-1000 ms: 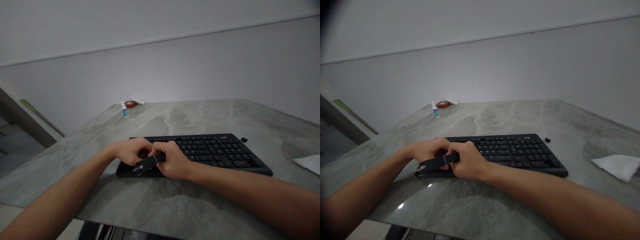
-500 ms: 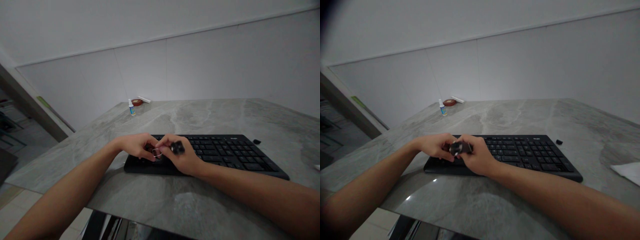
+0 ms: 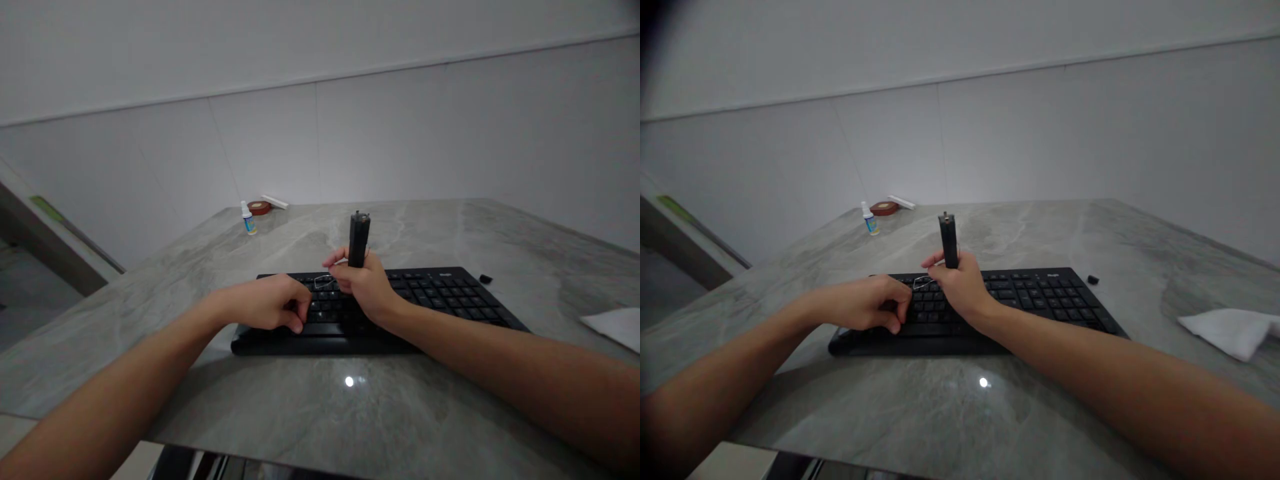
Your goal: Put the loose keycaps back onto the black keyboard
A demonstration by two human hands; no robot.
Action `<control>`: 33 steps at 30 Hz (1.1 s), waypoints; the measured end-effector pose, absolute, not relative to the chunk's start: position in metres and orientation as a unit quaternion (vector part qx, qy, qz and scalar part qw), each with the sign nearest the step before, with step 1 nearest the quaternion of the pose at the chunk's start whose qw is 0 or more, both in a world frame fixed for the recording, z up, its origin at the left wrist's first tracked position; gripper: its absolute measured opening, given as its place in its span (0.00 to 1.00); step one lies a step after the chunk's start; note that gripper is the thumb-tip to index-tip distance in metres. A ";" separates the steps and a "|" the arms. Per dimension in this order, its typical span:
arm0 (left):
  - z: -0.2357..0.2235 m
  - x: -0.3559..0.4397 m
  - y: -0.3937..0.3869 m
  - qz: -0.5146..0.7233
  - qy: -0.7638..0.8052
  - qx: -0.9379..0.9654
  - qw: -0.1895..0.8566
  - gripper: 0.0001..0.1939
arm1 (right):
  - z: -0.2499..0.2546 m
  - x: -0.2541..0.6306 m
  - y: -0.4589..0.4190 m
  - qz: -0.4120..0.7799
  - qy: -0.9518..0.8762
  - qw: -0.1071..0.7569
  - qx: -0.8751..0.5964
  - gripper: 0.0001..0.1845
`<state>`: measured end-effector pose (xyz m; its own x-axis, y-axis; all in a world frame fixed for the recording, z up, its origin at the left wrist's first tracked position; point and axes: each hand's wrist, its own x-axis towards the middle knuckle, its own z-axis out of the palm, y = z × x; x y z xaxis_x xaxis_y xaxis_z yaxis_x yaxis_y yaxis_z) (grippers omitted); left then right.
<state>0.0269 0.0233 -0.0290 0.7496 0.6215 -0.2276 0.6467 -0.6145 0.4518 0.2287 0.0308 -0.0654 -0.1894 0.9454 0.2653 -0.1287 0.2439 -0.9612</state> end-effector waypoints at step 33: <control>-0.034 0.032 0.030 -0.021 0.245 0.939 0.239 0.08 | -0.050 0.278 -0.040 -0.096 -0.960 -0.033 -0.260 0.32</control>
<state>0.0324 0.0303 -0.0343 0.8788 0.4505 -0.1572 0.4709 -0.7655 0.4386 0.2776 -0.0403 -0.0498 -0.8623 0.5062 -0.0143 0.4934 0.8462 0.2013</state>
